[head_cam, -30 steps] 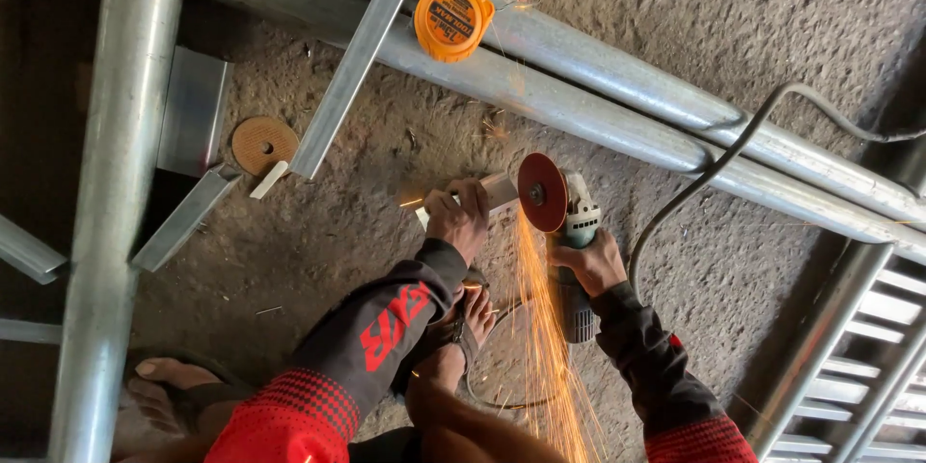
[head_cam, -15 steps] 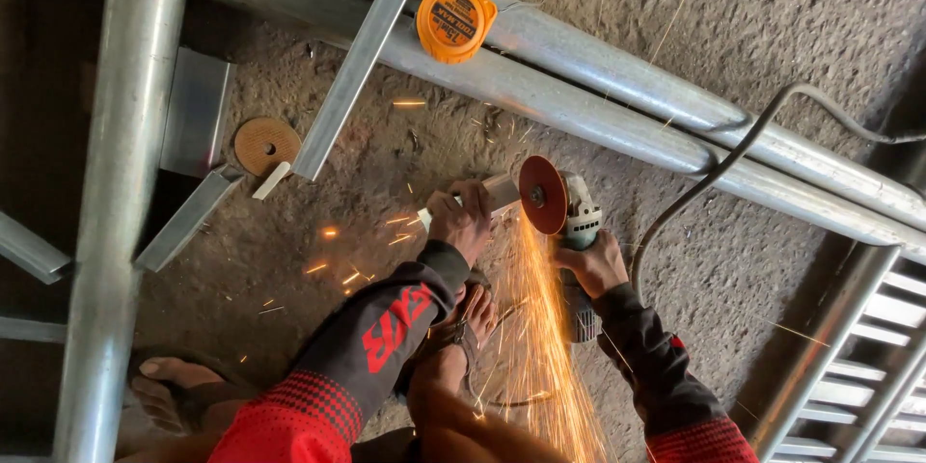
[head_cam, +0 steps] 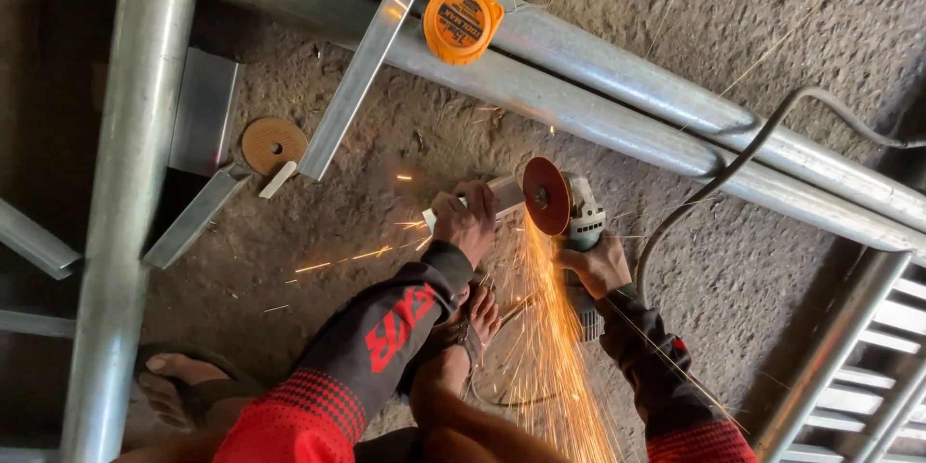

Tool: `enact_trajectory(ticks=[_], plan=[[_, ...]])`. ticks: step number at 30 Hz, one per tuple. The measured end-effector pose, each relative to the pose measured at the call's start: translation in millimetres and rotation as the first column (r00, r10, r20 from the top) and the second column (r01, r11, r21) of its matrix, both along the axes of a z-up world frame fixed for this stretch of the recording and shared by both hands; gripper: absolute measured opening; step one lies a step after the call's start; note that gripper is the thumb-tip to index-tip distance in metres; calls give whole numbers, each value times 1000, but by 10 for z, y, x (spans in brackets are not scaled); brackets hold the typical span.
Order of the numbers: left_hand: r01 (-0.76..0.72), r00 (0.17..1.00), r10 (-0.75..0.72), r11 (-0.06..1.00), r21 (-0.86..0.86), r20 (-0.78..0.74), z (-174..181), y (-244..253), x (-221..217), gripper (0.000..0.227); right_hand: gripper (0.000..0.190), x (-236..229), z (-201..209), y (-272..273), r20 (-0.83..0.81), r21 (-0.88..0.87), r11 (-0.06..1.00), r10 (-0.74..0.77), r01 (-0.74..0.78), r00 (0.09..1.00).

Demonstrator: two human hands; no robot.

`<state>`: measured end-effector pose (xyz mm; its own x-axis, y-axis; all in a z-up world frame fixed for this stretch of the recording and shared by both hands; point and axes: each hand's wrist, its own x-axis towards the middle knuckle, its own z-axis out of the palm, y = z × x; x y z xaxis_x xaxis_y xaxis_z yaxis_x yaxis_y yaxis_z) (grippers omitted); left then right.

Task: Cutting a small metal strip into multiple pieces using a handheld angle grinder on a workshop floor.

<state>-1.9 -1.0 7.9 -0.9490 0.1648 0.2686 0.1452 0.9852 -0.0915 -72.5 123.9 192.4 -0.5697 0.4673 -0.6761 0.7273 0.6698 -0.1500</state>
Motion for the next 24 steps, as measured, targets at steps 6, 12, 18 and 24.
enact_trajectory(ticks=[6,12,18,24], plan=[[18,1000,-18,1000,1,-8,-155,25,18,41,43,340,-590,687,-214,-208,950,187,-232,959],[18,1000,-17,999,34,-17,-180,47,32,37,40,310,-387,550,-257,-276,940,130,-201,958],[16,1000,-15,997,72,-23,-233,27,-17,31,47,234,-345,589,-107,-234,964,105,-128,989],[50,998,-59,977,210,37,291,-437,-355,10,53,382,-467,965,-24,-228,969,96,-99,995]])
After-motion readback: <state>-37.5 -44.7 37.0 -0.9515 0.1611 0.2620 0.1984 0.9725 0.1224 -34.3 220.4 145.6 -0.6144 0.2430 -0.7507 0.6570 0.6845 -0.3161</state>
